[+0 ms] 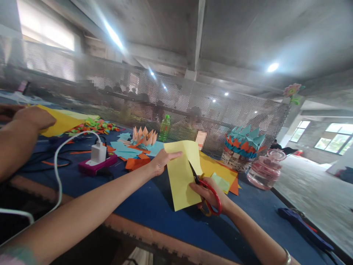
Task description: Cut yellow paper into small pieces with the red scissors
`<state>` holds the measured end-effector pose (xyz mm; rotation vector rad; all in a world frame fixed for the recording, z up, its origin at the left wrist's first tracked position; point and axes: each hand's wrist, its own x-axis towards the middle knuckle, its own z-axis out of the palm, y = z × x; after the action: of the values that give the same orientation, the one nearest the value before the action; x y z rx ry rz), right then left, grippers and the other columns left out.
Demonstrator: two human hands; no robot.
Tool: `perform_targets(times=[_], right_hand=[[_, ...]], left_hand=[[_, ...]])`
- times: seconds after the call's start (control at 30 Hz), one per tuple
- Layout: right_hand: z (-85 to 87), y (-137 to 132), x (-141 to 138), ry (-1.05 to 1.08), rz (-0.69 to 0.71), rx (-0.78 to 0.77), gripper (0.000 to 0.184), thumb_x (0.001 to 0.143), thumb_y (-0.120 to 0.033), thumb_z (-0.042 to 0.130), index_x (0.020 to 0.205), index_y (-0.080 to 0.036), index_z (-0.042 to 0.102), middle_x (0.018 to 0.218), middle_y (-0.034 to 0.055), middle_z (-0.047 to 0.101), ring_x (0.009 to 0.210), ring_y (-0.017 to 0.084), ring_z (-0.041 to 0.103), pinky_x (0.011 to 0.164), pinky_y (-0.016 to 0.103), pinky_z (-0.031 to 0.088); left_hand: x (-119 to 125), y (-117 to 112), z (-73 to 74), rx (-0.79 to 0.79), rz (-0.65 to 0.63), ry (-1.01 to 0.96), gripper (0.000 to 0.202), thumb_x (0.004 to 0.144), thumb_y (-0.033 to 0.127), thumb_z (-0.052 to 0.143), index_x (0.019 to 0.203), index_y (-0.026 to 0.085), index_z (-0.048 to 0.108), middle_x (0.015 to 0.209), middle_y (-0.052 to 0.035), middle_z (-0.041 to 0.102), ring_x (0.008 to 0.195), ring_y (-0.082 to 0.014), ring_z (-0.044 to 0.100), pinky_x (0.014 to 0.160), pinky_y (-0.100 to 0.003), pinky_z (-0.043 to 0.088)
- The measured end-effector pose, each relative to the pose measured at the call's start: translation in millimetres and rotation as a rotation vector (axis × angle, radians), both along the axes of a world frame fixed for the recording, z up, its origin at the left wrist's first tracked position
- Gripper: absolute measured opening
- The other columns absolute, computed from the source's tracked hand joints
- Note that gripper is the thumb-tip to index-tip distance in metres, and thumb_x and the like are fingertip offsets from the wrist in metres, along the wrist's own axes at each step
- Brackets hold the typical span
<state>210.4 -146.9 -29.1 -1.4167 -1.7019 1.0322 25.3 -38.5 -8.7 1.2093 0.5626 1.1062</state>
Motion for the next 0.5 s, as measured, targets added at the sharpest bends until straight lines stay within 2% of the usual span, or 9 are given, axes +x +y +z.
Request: perform_targets(times=[0.27, 0.5], right_hand=[[-4.9, 1.5, 2.4, -0.045, -0.011, 0.015, 0.043, 0.080, -0.055, 0.057, 0.061, -0.017, 0.050, 0.044, -0.0035, 0.050, 0.038, 0.014, 0.057, 0.037, 0.021, 0.042], [-5.8, 1.3, -2.2, -0.026, -0.037, 0.049, 0.059, 0.081, -0.070, 0.045, 0.054, -0.018, 0.046, 0.041, -0.0013, 0.050, 0.038, 0.013, 0.057, 0.039, 0.021, 0.043]], left_hand=[[1.4, -0.3, -2.8, 0.020, 0.007, -0.008, 0.048, 0.053, 0.030, 0.087, 0.095, 0.012, 0.073, 0.101, -0.0133, 0.073, 0.081, -0.0250, 0.070, 0.077, -0.037, 0.055], [3.0, -0.7, -4.4, 0.039, 0.037, -0.033, 0.043, 0.056, 0.026, 0.085, 0.095, 0.011, 0.072, 0.103, -0.0130, 0.073, 0.081, -0.0227, 0.070, 0.078, -0.035, 0.055]])
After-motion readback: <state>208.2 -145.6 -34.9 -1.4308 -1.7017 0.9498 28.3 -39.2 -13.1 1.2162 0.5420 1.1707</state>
